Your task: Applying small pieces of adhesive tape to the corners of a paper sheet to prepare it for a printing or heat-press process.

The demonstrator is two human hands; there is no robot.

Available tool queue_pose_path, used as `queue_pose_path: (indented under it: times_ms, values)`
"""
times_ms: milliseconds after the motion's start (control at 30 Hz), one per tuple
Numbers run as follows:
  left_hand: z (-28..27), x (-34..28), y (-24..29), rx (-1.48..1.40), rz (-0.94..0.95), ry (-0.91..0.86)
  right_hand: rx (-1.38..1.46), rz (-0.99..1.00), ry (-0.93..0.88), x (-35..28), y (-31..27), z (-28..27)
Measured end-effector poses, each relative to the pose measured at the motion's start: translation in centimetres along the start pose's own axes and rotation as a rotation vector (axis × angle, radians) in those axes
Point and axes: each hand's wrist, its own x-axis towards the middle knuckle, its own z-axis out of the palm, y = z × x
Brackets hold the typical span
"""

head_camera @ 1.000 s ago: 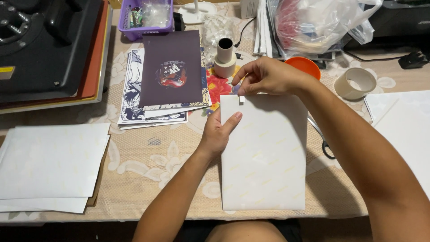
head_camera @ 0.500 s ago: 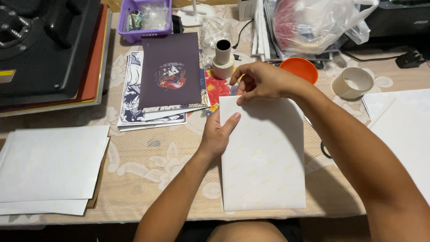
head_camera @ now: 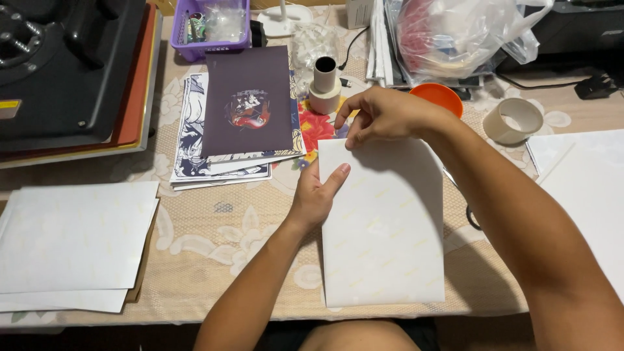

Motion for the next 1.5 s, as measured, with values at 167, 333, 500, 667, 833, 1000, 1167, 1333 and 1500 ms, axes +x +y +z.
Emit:
queue_pose_path:
  times_ms: [167,333,500,667,833,1000,1167,1333,1500]
  values:
    - [0.1,0.0,0.8,0.013,-0.019,0.002,0.048,0.026,0.065,-0.4,-0.8,-0.2]
    - [0.2,0.1,0.6,-0.033,-0.044,0.009,0.127,-0.024,0.098,0.0,-0.2,0.4]
    - [-0.2,0.3,-0.4,-0.039,-0.071,0.018,0.164,-0.054,0.118,0.2,0.3,0.9]
    - [0.1,0.3,-0.4,-0.108,-0.096,0.080,0.244,-0.192,0.265,-1.4,1.5,1.0]
    - [-2.9,2.6,-3.0,-0.349,-0.229,0.349,0.026,-0.334,0.781,-6.8,3.3,1.7]
    - [-4.6,3.0,-0.5,-0.332,-0.083,0.379,0.291,-0.207,0.817,-11.7,10.0,6.6]
    - [-5.8,3.5,-0.1,-0.394,-0.073,0.424,0.603,0.080,0.450,-15.7,10.9,10.3]
    - [-6.1,3.8,0.1,-0.367,-0.013,0.411,0.788,0.015,0.468,-16.0,14.3,11.8]
    - [-6.7,2.5,0.8,-0.339,0.058,0.252,0.807,-0.104,0.684,-15.6,13.1,12.8]
